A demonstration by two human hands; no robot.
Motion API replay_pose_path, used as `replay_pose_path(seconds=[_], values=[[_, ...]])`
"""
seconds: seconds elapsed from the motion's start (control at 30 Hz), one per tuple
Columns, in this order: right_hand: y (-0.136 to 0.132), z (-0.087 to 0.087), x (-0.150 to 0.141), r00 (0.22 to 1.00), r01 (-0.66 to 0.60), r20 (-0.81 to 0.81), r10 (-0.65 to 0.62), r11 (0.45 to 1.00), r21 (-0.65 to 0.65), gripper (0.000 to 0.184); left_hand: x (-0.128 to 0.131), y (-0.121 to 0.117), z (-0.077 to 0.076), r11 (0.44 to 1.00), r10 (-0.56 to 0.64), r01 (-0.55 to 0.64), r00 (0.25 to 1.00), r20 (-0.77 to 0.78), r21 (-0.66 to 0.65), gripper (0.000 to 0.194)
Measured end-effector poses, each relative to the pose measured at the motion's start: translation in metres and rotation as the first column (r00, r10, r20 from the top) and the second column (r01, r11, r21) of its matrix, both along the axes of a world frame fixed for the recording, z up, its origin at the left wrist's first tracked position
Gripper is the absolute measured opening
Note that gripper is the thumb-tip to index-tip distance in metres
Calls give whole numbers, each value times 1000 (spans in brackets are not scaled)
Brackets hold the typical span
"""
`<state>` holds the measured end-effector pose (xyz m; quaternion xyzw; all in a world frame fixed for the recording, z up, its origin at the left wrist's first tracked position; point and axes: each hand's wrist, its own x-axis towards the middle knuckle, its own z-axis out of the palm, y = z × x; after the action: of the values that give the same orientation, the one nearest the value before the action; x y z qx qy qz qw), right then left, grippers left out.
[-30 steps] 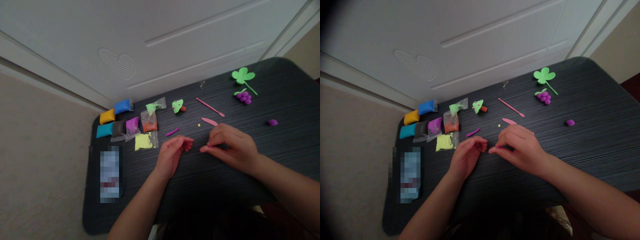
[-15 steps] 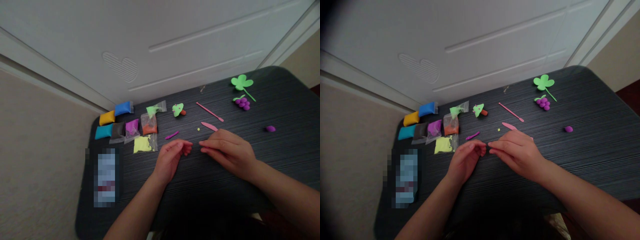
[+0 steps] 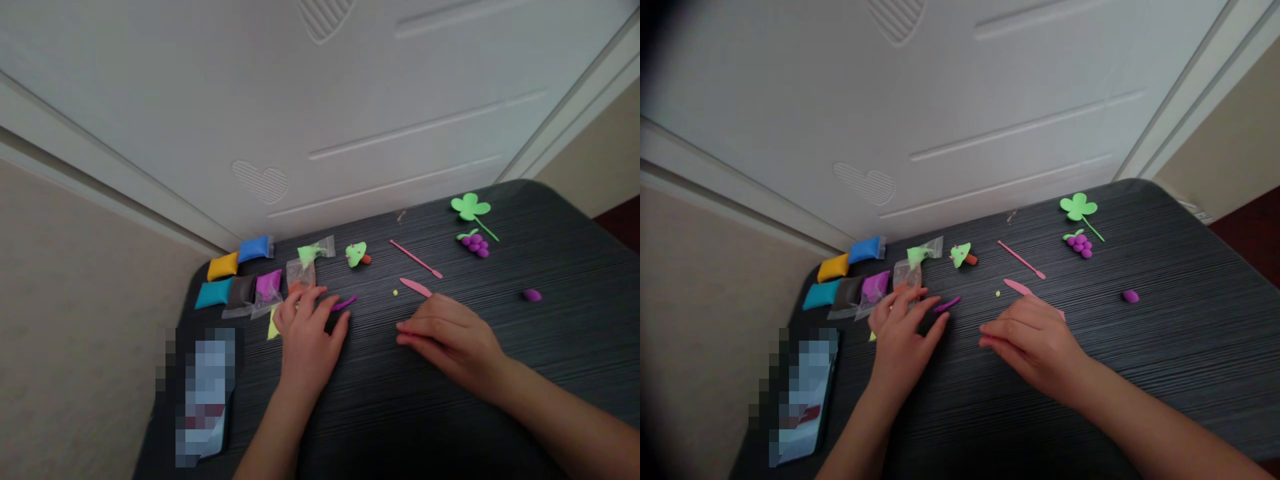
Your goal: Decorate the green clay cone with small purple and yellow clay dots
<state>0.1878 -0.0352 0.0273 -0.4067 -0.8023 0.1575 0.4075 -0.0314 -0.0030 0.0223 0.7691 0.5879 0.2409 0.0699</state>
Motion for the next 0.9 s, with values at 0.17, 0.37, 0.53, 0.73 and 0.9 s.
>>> replay_pose_path(seconds=[0.17,0.37,0.53,0.73,0.9], values=[[0,-3,0,1000,-10,4,10,1000,-18,19,-4,3,-5,998,-42,34,988,-149,-56,18],[1,-4,0,1000,-17,4,17,999,-30,18,-6,7,-10,997,-50,44,994,-94,-71,14],[1,-3,0,999,-28,15,29,999,-37,18,-5,7,-8,994,-88,83,994,-65,-72,13],[0,-2,-1,999,-36,35,38,998,-47,17,-4,6,-10,994,-100,97,994,-51,-60,11],[-2,-4,-3,998,-57,16,58,996,-64,21,-5,6,-10,995,-94,91,994,-57,-49,13]])
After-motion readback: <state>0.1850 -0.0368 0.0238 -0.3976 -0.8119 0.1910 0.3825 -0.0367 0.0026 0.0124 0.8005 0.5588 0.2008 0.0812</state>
